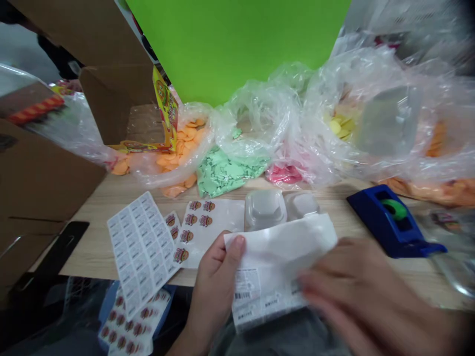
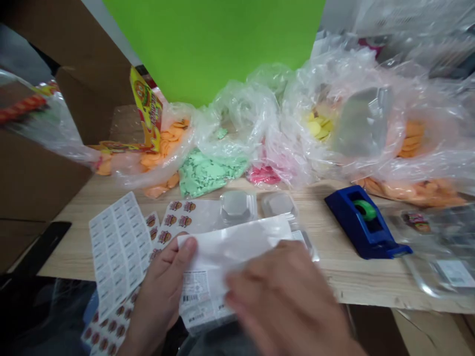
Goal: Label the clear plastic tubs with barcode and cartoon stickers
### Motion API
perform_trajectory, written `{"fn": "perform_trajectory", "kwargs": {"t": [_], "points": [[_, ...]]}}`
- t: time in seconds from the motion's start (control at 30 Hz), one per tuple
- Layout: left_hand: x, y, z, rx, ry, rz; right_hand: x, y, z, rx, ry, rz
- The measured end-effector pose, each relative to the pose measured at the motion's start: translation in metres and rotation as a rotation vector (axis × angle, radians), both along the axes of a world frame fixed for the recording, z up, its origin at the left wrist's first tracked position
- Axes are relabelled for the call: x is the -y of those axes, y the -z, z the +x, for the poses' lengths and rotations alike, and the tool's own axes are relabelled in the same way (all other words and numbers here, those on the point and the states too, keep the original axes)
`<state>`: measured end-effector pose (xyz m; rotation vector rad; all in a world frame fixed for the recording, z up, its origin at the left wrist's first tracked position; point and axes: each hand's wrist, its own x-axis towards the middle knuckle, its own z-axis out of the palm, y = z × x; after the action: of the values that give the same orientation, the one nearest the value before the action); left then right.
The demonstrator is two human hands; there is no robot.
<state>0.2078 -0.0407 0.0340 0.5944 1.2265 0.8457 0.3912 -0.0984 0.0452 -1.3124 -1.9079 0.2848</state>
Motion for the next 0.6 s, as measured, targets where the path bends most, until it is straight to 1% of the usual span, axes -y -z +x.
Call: {"fn": "perform_trajectory", "kwargs": {"t": [0.07,0.1,0.17,0.27,0.37,0.5,0.6], "points": [[0.004,0.001,0.000,0.027,0.008,0.031,-0.006,-0.001,-0.029,0.020,-0.042,0.086],[0.005,0.002,-0.001,0.039,0.010,0.051,-0.009,0.002,-0.039,0.029,-0.021,0.125],[0.006,0.003,-0.005,0.091,0.017,0.069,-0.014,0.012,-0.051,0.055,0.068,0.162],[0.005,0.003,-0.009,0.225,0.034,-0.017,-0.015,0.023,-0.054,0.102,0.115,0.151],[0.002,0.003,-0.012,0.320,0.031,-0.123,-0.013,0.024,-0.054,0.075,0.107,0.169],[0.001,0.005,-0.013,0.414,0.032,-0.124,-0.011,0.023,-0.056,0.077,0.100,0.164],[0.001,0.005,-0.016,0.430,0.043,-0.128,-0.012,0.026,-0.057,0.114,0.086,0.161]]}}
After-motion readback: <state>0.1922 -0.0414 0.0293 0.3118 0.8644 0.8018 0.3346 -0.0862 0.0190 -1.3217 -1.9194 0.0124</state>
